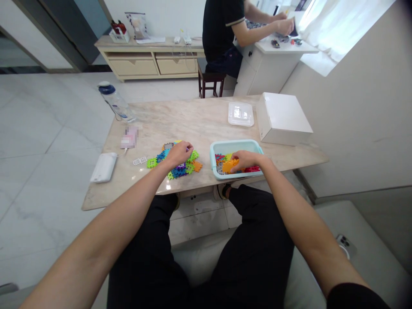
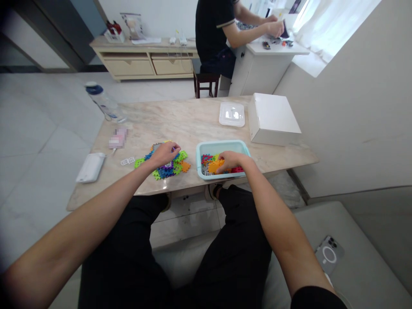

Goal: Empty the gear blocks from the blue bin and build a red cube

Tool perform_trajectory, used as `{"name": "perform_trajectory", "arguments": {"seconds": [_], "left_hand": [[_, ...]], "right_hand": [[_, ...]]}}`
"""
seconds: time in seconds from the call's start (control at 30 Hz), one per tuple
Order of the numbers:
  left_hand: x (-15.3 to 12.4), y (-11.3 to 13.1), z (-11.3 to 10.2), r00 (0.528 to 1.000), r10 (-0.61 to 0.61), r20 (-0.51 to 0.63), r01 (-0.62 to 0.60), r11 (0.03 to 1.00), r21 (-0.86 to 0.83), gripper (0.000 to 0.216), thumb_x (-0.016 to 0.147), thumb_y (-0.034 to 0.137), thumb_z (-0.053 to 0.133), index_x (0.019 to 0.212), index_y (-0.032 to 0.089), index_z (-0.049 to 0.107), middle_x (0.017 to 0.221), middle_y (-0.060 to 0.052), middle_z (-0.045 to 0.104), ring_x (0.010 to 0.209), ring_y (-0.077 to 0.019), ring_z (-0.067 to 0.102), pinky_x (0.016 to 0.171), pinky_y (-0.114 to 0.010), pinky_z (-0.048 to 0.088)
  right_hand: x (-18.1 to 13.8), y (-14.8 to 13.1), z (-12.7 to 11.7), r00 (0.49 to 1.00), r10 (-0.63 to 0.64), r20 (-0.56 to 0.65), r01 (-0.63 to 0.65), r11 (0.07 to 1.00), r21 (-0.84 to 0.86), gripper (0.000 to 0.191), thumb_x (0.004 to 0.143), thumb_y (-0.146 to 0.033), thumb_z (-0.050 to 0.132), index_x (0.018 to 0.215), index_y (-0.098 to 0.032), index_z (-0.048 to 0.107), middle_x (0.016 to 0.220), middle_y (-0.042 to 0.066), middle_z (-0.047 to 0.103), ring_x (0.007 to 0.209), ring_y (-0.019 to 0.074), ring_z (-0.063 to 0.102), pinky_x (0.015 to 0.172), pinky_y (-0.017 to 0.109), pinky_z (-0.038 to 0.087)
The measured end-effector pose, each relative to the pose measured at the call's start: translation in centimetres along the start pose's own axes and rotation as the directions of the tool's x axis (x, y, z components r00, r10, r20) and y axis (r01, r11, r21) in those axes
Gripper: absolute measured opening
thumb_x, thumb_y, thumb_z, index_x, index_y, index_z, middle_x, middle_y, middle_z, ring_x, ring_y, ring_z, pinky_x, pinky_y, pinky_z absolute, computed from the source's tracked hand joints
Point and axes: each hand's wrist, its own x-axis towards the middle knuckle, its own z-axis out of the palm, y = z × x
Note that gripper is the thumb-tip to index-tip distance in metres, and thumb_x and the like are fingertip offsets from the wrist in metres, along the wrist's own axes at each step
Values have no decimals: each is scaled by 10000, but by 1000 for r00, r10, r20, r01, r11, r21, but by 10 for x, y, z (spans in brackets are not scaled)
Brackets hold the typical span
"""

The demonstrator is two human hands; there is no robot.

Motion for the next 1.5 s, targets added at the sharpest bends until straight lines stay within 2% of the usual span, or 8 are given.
{"name": "perform_trajectory", "arguments": {"seconds": [0.37, 0.6, 0.73, 0.83, 1.03, 1.23, 1.37, 1.5], "left_hand": [[-13, 5, -9, 995, 78, 59, -77, 997, -8, 309, 1046, 270, 556, 1135, 165, 834, 1200, -148, 823, 1111, -287, 758, 961, -341, 548], [-29, -4, -28, 999, -26, -32, 24, 997, -80, 332, 1081, 336, 525, 1152, 193, 817, 1202, -134, 838, 1124, -286, 768, 973, -354, 543], [-44, -13, -37, 990, -89, -105, 58, 961, -271, 464, 1112, 491, 441, 1071, 203, 802, 1146, -136, 839, 1109, -304, 767, 995, -387, 547], [-57, -17, -44, 971, -211, -115, 100, 789, -607, 666, 1117, 668, 306, 1093, 196, 776, 1095, -143, 823, 983, -297, 779, 935, -405, 574], [-71, -27, -77, 902, -417, 116, 150, 51, -987, 797, 993, 890, 376, 1263, 203, 676, 1329, -208, 737, 1081, -323, 784, 842, -394, 630], [-67, -45, -99, 880, -459, -119, 47, 335, -941, 599, 1044, 721, 503, 1248, 204, 727, 1446, -165, 731, 1283, -315, 710, 986, -370, 563], [-59, -61, -92, 905, -375, -200, 56, 570, -819, 484, 985, 628, 640, 932, 165, 771, 1033, -119, 808, 1040, -295, 723, 922, -375, 533], [-62, -71, -78, 938, -307, -160, 58, 594, -802, 364, 885, 530, 760, 844, 168, 763, 856, -54, 755, 840, -217, 668, 805, -334, 492]], "right_hand": [[-44, -34, -11, 909, -52, -414, 252, 859, 445, 554, 772, -654, 906, 1098, -222, 787, 1067, 77, 823, 928, 268, 738, 804, 358, 585], [-11, -103, -6, 890, -31, -454, 366, 641, 675, 538, 832, -681, 845, 1090, -218, 751, 1076, 81, 816, 893, 225, 731, 797, 336, 581], [15, -147, 0, 901, -65, -429, 362, 656, 662, 521, 798, -644, 889, 1051, -209, 754, 1065, 89, 806, 900, 223, 711, 834, 344, 572], [31, -182, 4, 910, -84, -406, 360, 646, 673, 524, 770, -644, 897, 1008, -203, 744, 1008, 73, 795, 883, 210, 691, 810, 331, 547], [63, -248, 14, 934, -69, -350, 337, 491, 803, 580, 726, -704, 902, 966, -210, 717, 924, 37, 766, 843, 193, 679, 738, 295, 525], [96, -262, 38, 971, -127, -202, 238, 446, 863, 476, 791, -601, 911, 1018, -214, 752, 1011, 61, 798, 859, 192, 689, 709, 278, 528], [109, -247, 48, 979, -151, -140, 201, 550, 811, 442, 810, -584, 915, 958, -192, 772, 931, 59, 779, 766, 167, 623, 634, 271, 454], [111, -241, 45, 988, -120, -92, 147, 623, 768, 462, 841, -632, 893, 926, -195, 771, 841, 48, 741, 722, 160, 589, 615, 287, 431]]}}
